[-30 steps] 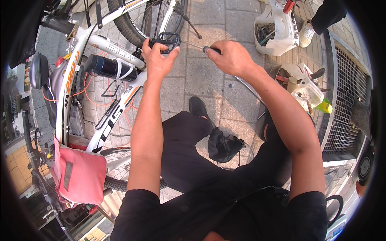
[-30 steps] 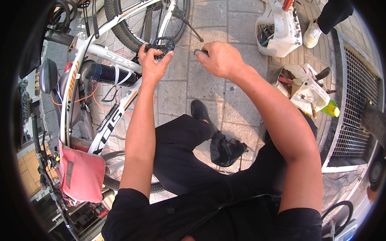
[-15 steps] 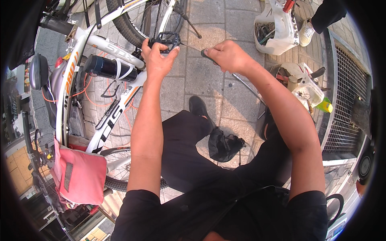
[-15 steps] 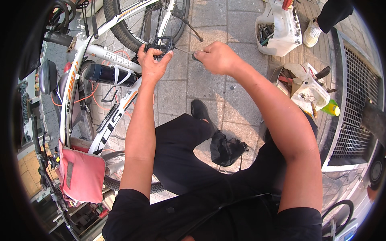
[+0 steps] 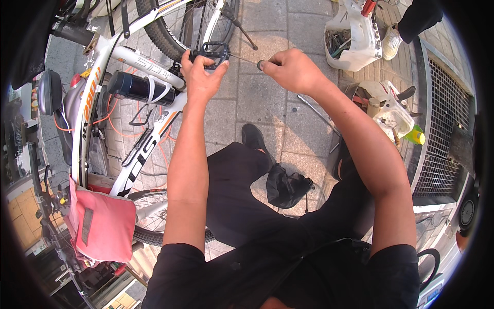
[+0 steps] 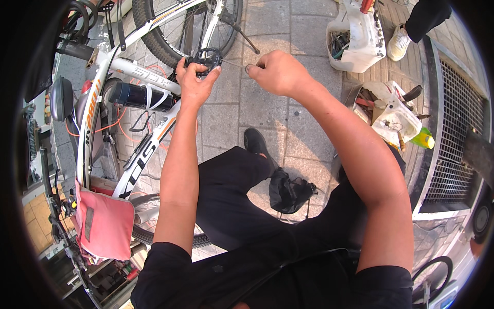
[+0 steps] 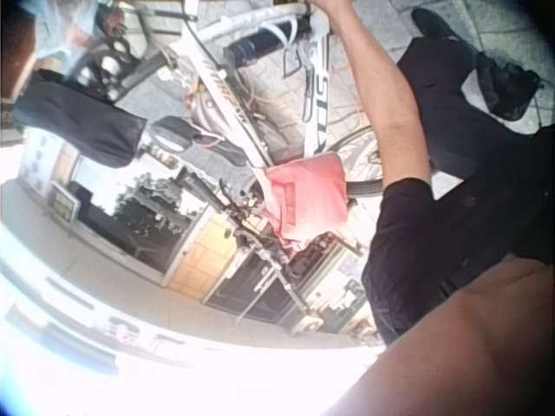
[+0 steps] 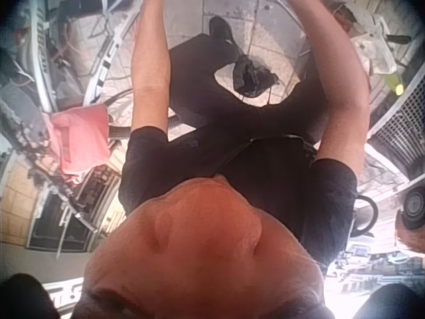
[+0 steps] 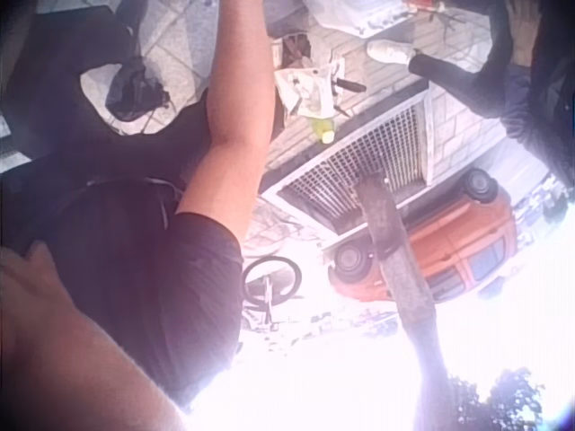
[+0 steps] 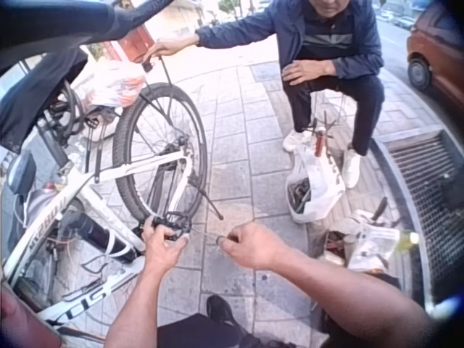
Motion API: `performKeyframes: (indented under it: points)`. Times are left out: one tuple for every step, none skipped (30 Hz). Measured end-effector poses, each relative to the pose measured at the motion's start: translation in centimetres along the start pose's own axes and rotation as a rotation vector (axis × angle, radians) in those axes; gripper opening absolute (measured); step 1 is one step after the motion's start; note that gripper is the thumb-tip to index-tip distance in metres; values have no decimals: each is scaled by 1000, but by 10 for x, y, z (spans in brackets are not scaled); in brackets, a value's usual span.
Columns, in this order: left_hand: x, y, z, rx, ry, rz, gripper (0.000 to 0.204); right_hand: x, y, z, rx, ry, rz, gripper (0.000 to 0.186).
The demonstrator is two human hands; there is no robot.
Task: The person uses a screwdriver to adjust a bicycle pedal held in their hands. They then wipe the pedal with a cloth, insert a small metal pin, and attach the pedal to the bicycle crank arm, tightening it with the screwdriver.
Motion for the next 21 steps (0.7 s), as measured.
performKeyframes:
  points:
    - [0, 0, 0, -5, -3, -2, 48, 1, 0, -2, -10, 0, -24, 47]
    - [0, 0, -1, -9, -6, -3, 48, 2, 0, -3, -21, -1, -48, 47]
    - [1, 0, -1, -14, -9, -4, 48, 2, 0, -3, -34, 2, -57, 47]
    - [1, -1, -1, -15, -14, 1, 48, 2, 0, -3, -47, 5, -66, 47]
    - [2, -1, -1, -17, -18, 7, 48, 2, 0, -3, -60, 8, -75, 46]
    - [3, -2, 0, -19, -23, 13, 47, 2, 0, -3, -61, 6, -87, 46]
    - [3, -2, 0, -18, -25, 11, 48, 2, 0, -4, -63, 3, -100, 46]
    - [3, -2, 0, -18, -27, 10, 48, 3, 0, -4, -65, 0, -113, 46]
    - [3, -2, 0, -18, -28, 8, 48, 2, 0, -3, -72, 1, -124, 46]
    - [3, -3, 0, -17, -28, 3, 48, 1, 0, -3, -79, 2, -135, 46]
    - [3, -3, 1, -16, -27, -2, 48, 0, 0, -2, -86, 3, -146, 47]
    - [3, -3, 1, -15, -27, -8, 48, 0, 0, -2, -85, 3, -144, 47]
    - [3, -2, 1, -15, -26, -4, 48, 1, 0, -2, -83, 5, -142, 47]
    - [3, -2, 1, -16, -26, 1, 48, 1, 0, -2, -81, 6, -140, 47]
    - [3, -2, 0, -17, -26, 5, 48, 1, 0, -1, -82, 13, -137, 47]
    - [2, -2, 0, -20, -28, 8, 48, 0, -1, -1, -84, 19, -134, 47]
    - [2, -1, 0, -24, -31, 11, 48, 0, -2, 0, -86, 25, -131, 47]
    - [1, -1, 0, -28, -33, 15, 48, -1, -3, 0, -97, 38, -132, 47]
    - [1, -1, 0, -28, -30, 18, 48, -1, -4, 1, -108, 51, -132, 47]
    - [1, -1, 0, -28, -27, 21, 48, -1, -5, 1, -119, 63, -132, 47]
    - [1, -1, 0, -27, -24, 25, 48, -2, -6, 1, -92, 45, -118, 47]
Point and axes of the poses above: each hand's wrist, its own z-axis towards the middle knuckle, its own y-axis out of the back of the hand, x = y × z, the point moved 5 cm from there along z, towards the middle knuckle, and after that the axes turned 2 degrees about z, right-handed, at the moved point
